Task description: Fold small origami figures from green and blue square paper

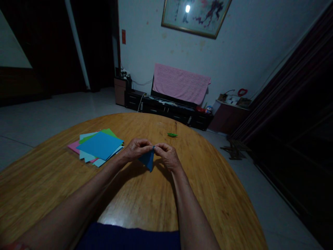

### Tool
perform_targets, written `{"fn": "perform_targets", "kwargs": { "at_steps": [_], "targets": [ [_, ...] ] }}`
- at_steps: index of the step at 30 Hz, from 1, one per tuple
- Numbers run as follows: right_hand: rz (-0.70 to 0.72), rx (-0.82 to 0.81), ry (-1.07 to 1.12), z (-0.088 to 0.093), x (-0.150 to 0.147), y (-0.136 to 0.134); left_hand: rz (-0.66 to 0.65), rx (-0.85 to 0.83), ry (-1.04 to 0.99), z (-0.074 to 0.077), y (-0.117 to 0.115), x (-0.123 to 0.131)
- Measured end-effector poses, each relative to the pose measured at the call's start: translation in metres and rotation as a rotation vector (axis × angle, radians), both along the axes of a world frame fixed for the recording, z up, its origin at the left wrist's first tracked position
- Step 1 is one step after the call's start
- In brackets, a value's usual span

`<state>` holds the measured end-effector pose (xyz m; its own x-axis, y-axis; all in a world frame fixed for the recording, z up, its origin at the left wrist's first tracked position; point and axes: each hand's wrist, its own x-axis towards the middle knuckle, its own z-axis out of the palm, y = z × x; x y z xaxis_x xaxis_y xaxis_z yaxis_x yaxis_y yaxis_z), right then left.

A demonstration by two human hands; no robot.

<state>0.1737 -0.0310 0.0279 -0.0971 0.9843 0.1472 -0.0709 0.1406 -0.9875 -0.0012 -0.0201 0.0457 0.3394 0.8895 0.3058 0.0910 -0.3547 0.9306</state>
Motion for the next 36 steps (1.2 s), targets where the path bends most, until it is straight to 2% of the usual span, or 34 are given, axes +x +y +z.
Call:
{"fn": "perform_targets", "kwargs": {
  "at_steps": [5,9,13,18,26,32,36],
  "targets": [
    [-0.028,0.028,-0.03,0.002,0.0,-0.001,-0.03,-0.122,-0.082,0.002,-0.003,0.002],
    [-0.036,0.049,-0.05,0.002,0.001,0.0,-0.023,-0.194,-0.036,0.007,-0.005,0.001],
    [-0.057,0.066,-0.047,0.003,0.0,-0.001,-0.023,-0.175,-0.054,0.01,-0.008,0.004],
    [-0.043,0.061,-0.063,0.009,-0.003,-0.005,-0.003,-0.155,-0.116,0.007,-0.007,0.007],
    [-0.062,0.118,-0.15,0.012,-0.006,-0.007,0.045,-0.119,-0.078,0.004,-0.005,0.007],
    [-0.084,0.184,-0.251,0.009,-0.005,-0.006,0.037,-0.107,-0.042,-0.004,0.0,0.008],
    [-0.098,0.152,-0.211,0.006,-0.008,-0.005,0.06,-0.122,-0.028,-0.008,0.002,0.008]
  ]
}}
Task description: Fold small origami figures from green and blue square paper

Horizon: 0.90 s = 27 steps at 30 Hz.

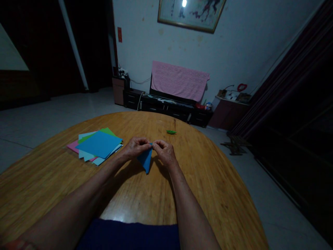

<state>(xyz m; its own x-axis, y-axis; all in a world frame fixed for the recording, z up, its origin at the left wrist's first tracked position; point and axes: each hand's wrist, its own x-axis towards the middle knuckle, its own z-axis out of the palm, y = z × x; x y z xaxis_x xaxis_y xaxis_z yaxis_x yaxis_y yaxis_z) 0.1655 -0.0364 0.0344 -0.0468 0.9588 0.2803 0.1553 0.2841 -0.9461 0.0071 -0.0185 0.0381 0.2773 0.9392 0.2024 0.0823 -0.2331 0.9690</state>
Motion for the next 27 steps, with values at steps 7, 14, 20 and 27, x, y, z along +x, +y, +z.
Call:
{"fn": "perform_targets", "kwargs": {
  "at_steps": [7,14,20,27],
  "targets": [
    [0.053,-0.117,0.135,0.0015,-0.0056,-0.0036,0.073,-0.056,-0.04,0.0029,-0.0016,-0.0007],
    [0.041,-0.114,0.161,0.001,-0.0041,-0.0032,0.061,-0.099,-0.016,0.0054,-0.0024,-0.0035],
    [0.021,-0.117,0.177,-0.0022,-0.0048,-0.0018,0.072,-0.164,-0.022,0.0086,-0.0067,-0.0021],
    [0.03,-0.126,0.172,-0.0025,-0.0042,-0.0013,0.024,-0.214,-0.05,0.0063,-0.0066,-0.0032]
  ]
}}
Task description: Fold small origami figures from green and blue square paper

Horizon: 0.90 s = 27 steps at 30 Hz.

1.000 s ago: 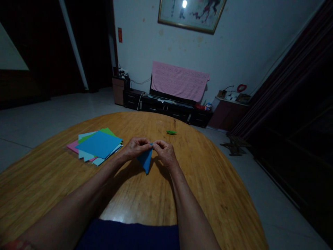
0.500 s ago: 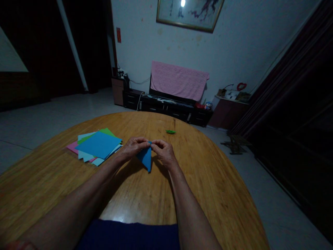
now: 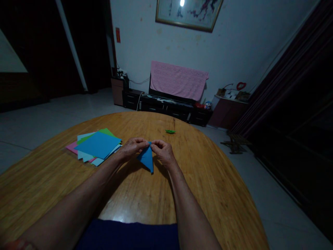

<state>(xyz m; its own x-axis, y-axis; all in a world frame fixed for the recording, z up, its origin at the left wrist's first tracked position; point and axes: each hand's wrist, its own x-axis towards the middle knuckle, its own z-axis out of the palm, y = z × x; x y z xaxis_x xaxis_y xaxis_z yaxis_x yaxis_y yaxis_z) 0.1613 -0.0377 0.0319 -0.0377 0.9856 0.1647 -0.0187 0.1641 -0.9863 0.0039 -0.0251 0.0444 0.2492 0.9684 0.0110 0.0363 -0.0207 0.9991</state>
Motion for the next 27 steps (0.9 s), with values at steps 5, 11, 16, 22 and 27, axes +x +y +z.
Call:
{"fn": "perform_targets", "kwargs": {
  "at_steps": [5,11,16,22,27],
  "targets": [
    [-0.016,-0.019,0.005,0.001,-0.001,-0.001,-0.005,0.046,0.036,-0.002,0.002,-0.001],
    [-0.045,-0.034,0.004,0.0,-0.002,0.0,0.045,0.08,0.036,-0.003,0.003,0.004],
    [-0.064,-0.045,0.03,-0.004,-0.002,0.003,0.089,0.131,0.028,-0.007,0.004,0.007],
    [-0.097,0.004,-0.008,-0.005,-0.002,0.005,0.136,0.124,0.022,-0.01,0.005,0.012],
    [-0.148,0.005,-0.013,-0.008,-0.002,0.009,0.239,0.367,0.11,-0.016,0.008,0.012]
  ]
}}
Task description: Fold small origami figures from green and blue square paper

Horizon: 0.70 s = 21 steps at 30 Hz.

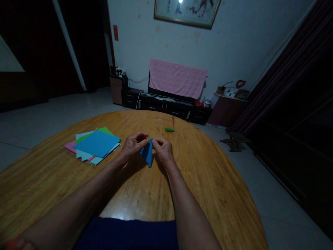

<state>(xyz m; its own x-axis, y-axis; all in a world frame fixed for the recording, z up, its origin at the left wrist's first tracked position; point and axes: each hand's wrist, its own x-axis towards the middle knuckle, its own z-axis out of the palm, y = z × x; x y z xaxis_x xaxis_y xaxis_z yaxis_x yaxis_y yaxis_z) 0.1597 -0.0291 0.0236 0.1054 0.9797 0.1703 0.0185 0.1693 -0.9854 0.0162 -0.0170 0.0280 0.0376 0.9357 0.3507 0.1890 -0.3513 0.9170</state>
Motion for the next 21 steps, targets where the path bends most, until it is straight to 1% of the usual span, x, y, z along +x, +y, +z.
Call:
{"fn": "perform_targets", "kwargs": {
  "at_steps": [2,4,7,11,13,16,19,21],
  "targets": [
    [-0.021,-0.008,0.014,-0.0007,0.0003,0.0012,0.042,0.119,0.111,0.001,-0.0017,-0.0006],
    [-0.028,-0.006,0.018,-0.0006,0.0004,0.0015,0.047,0.191,0.208,0.0036,-0.0048,-0.001],
    [-0.026,0.0,0.009,0.0007,-0.0002,0.0005,0.036,0.218,0.269,0.0065,-0.0085,-0.0009],
    [-0.02,-0.002,0.002,0.0028,-0.0016,-0.0016,0.028,0.2,0.271,0.0048,-0.0086,-0.0005],
    [-0.02,-0.006,-0.01,0.0038,-0.0021,-0.0025,0.022,0.179,0.245,0.0025,-0.0072,-0.0001],
    [-0.013,-0.009,-0.011,0.0054,-0.0024,-0.0035,-0.005,0.113,0.142,-0.0006,-0.005,0.0009],
    [-0.003,-0.01,-0.006,0.0071,-0.0026,-0.0042,-0.059,-0.005,-0.001,-0.0009,-0.0041,0.0013],
    [0.003,-0.005,-0.005,0.0079,-0.0025,-0.0047,-0.11,-0.098,-0.09,0.0017,-0.0048,0.0008]
  ]
}}
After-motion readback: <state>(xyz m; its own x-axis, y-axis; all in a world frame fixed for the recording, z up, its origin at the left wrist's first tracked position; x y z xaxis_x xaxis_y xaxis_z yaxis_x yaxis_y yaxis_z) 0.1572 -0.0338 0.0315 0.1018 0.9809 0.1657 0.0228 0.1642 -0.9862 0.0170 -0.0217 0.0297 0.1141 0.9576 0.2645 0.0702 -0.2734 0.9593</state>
